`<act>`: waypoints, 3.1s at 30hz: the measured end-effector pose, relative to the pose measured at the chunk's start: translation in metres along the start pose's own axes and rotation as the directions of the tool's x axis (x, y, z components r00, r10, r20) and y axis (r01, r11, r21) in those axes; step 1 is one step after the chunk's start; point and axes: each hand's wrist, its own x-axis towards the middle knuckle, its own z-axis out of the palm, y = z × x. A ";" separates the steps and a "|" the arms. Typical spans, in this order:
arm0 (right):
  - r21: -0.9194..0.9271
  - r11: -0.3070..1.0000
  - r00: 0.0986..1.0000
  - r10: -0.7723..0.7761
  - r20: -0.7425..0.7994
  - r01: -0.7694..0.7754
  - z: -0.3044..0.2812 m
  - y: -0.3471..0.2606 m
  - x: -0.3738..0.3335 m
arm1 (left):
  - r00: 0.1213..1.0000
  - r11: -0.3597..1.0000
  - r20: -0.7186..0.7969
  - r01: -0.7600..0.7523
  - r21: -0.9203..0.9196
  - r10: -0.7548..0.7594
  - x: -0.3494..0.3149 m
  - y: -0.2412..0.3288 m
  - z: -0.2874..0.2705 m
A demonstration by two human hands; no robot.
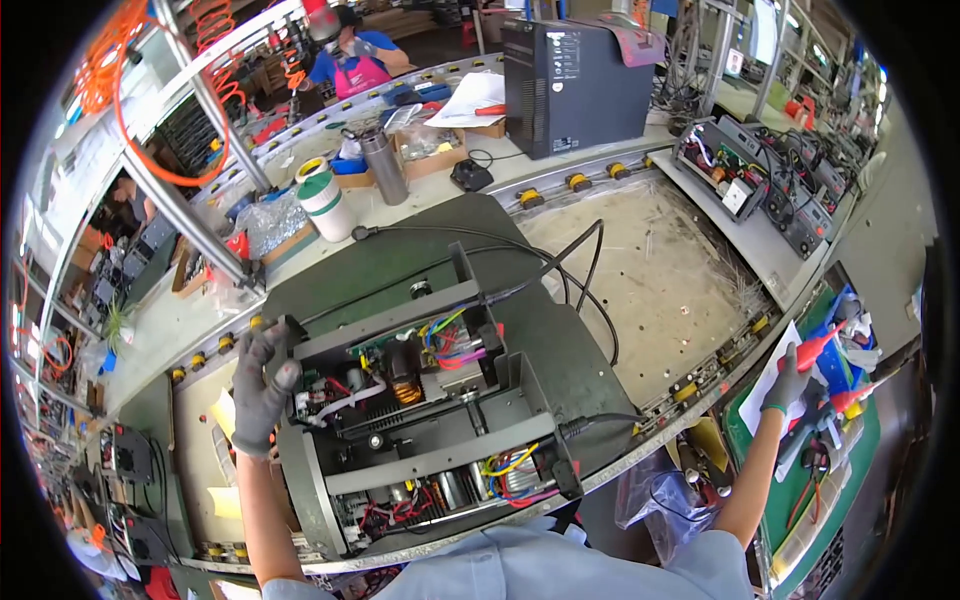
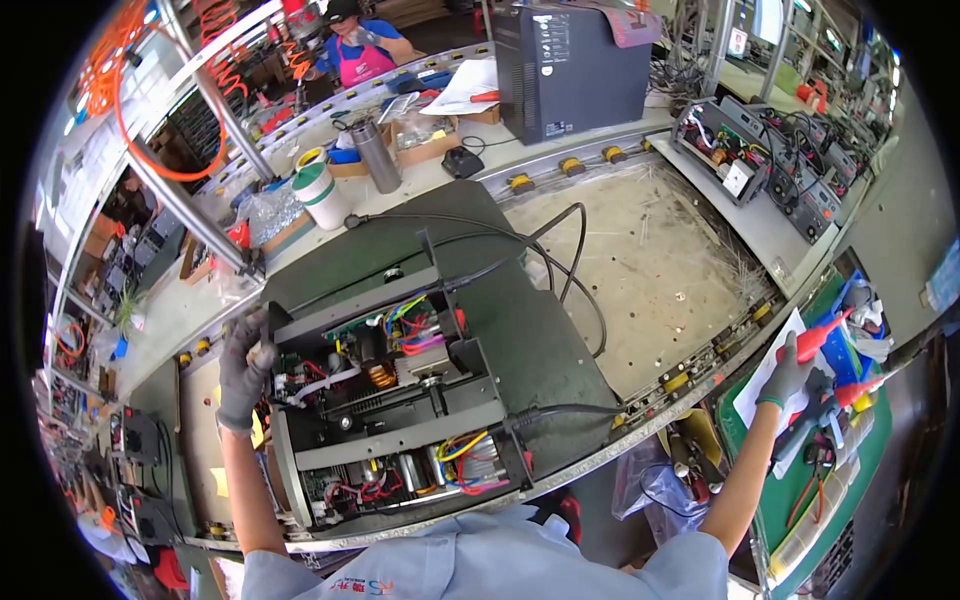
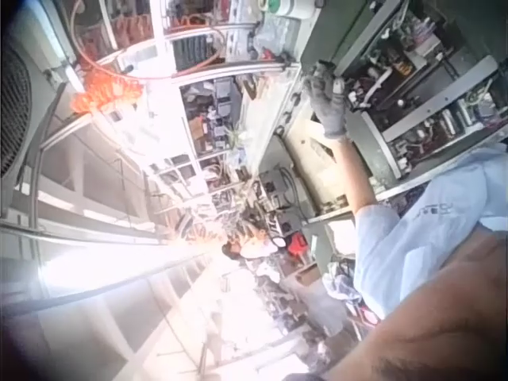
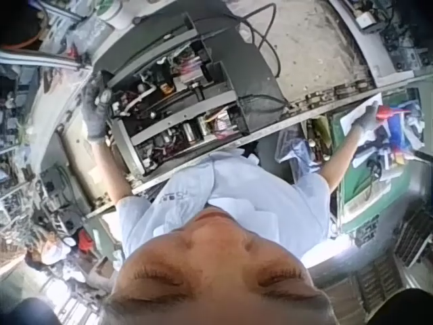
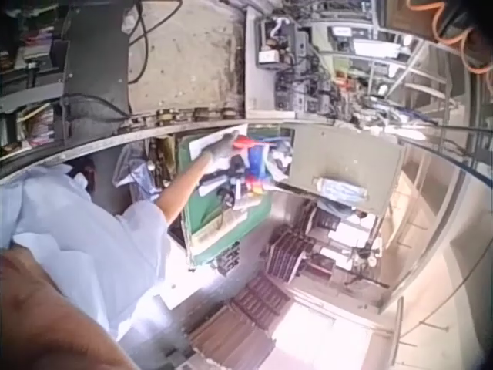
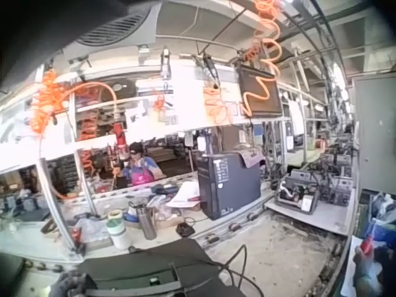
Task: Assembling electronic components into a power inverter unit on a factory assembly line.
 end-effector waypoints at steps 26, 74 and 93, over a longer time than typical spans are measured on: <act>-0.143 0.897 0.309 0.007 0.951 0.418 0.260 -0.056 -0.147 | 0.992 0.992 -0.008 0.128 0.001 -0.128 -0.012 -0.020 -0.007; 0.635 0.656 0.558 -0.729 0.396 0.408 0.171 -0.331 -0.156 | 0.903 0.802 0.061 -0.345 -0.488 0.425 0.120 0.260 0.173; 0.620 0.750 0.254 -0.569 0.782 -0.230 0.259 -0.297 -0.292 | 0.989 0.989 0.075 -0.130 0.075 0.125 0.098 0.148 0.124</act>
